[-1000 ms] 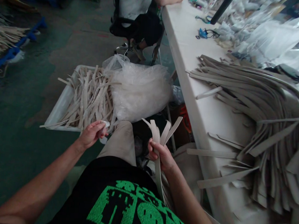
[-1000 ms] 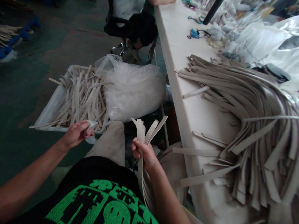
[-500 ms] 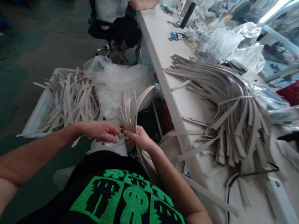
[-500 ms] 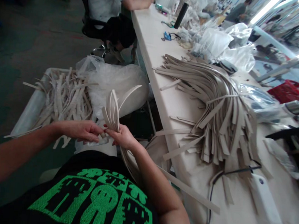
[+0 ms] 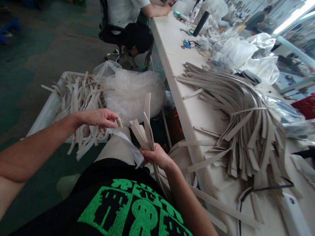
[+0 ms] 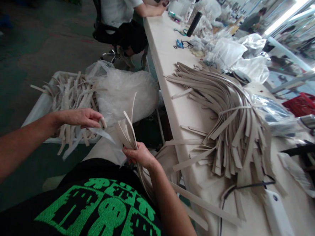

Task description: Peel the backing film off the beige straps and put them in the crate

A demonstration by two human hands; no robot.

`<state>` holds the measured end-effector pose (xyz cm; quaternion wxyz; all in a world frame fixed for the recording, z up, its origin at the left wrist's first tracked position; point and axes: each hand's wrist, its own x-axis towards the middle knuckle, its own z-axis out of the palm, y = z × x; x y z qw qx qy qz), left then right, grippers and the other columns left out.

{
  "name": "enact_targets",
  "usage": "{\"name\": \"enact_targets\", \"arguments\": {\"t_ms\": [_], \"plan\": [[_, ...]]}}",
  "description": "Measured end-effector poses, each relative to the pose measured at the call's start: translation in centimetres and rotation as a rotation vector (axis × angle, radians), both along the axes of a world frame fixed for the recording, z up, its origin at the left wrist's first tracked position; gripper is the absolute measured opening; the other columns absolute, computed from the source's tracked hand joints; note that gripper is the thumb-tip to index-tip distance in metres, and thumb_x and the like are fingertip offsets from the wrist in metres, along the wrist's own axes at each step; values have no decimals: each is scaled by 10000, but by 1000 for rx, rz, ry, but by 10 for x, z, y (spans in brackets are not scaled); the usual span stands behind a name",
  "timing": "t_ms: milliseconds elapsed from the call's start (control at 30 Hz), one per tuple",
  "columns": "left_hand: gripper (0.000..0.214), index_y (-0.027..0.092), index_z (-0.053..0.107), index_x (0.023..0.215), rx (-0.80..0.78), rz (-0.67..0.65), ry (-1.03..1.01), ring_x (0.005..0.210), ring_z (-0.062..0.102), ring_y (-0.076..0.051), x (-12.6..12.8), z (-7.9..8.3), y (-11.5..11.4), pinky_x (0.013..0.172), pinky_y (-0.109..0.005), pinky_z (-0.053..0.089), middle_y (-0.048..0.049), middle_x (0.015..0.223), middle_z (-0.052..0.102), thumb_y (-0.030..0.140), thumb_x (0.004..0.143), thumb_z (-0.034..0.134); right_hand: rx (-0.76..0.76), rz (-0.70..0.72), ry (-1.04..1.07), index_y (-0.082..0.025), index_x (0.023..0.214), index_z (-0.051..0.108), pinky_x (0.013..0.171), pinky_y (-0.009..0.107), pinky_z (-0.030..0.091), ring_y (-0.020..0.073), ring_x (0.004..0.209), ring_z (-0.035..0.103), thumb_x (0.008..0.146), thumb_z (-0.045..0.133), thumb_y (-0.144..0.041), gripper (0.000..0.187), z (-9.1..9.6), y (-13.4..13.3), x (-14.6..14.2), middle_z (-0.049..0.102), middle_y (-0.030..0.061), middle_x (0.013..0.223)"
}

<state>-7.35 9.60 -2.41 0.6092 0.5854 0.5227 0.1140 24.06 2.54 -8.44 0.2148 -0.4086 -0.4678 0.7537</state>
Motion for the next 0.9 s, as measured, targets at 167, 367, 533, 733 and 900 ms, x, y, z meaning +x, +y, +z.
{"name": "enact_targets", "arguments": {"t_ms": [167,367,533,733,900], "plan": [[233,209,764,809,67,-89,103,443,449,-106,-1,-14,4,437,-208,354,22,539,521,418,717,722,-32,-30,54,-167,748,634,451,239,405,80,371,383,682,818,-580,457,0,-1,-1,415,-94,392],[286,188,753,888,10,-247,-14,456,455,-95,18,-4,-7,429,-186,357,32,580,541,443,758,748,5,-169,-220,-124,869,728,472,245,445,68,398,358,712,795,-513,425,-5,11,-5,446,-88,450],[189,194,744,819,-6,-336,-93,464,467,-96,38,7,-8,430,-180,367,28,571,551,377,776,763,37,-147,17,-140,1153,736,542,262,518,56,428,308,761,768,-500,533,6,17,-13,479,-99,520],[108,196,770,785,4,-459,-178,499,546,-114,63,15,-3,451,-183,432,5,622,627,303,783,766,64,-29,205,-163,793,639,516,267,536,47,396,300,693,858,-493,409,6,19,-36,437,-112,460],[85,193,788,778,15,-489,-234,482,556,-111,67,19,-1,453,-184,445,-8,636,658,274,787,765,69,17,223,-175,749,600,510,270,528,45,378,310,656,883,-531,464,2,20,-38,433,-118,444]]}}
